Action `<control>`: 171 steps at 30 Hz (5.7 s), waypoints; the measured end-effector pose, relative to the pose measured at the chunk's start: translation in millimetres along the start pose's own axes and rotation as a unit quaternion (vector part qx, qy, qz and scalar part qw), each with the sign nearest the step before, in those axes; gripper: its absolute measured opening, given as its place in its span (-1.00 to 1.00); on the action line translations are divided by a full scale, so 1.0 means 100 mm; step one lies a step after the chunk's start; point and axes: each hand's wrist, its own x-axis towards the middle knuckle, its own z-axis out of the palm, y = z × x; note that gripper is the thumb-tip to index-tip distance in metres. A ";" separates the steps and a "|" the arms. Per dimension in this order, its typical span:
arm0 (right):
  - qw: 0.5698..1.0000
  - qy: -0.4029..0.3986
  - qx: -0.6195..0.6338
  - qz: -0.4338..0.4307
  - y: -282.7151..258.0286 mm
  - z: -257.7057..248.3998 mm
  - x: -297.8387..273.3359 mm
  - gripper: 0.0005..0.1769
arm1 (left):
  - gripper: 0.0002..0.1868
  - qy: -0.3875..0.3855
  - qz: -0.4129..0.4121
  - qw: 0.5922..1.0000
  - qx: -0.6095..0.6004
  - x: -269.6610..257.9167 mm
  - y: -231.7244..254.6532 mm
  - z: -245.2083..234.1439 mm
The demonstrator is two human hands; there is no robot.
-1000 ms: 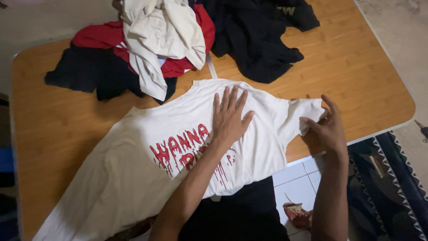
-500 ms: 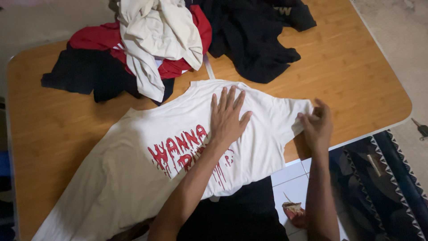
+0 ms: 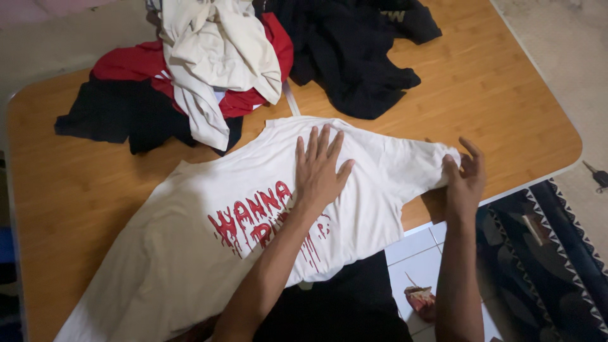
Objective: The person smooths out t-shirts on a table, places hangers into them, and hangs them on a nearby rack. This is repeated for multiple shirts.
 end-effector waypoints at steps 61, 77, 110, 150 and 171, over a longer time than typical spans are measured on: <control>0.795 -0.211 -0.492 -0.285 0.02 0.94 -0.59 -0.32 | -0.51 0.028 -0.012 0.996 -0.090 -0.07 -0.45 -0.08; 0.780 -0.246 -0.503 -0.279 0.12 0.94 -0.56 -0.28 | -0.16 0.088 -0.243 0.945 0.202 -2.04 -1.16 -1.26; 0.600 -0.524 -0.236 -0.557 -0.35 3.53 -1.62 -0.33 | -0.05 0.145 -0.426 0.866 0.219 -3.22 -1.80 -2.01; 0.564 -0.556 -0.218 -0.570 -0.60 4.20 -2.67 -0.28 | -0.18 0.099 -0.412 0.875 0.232 -3.40 -2.58 -2.30; 0.550 -0.666 -0.177 -0.471 -0.59 4.01 -2.24 -0.15 | -0.19 0.108 -0.358 0.907 0.195 -3.42 -2.48 -2.52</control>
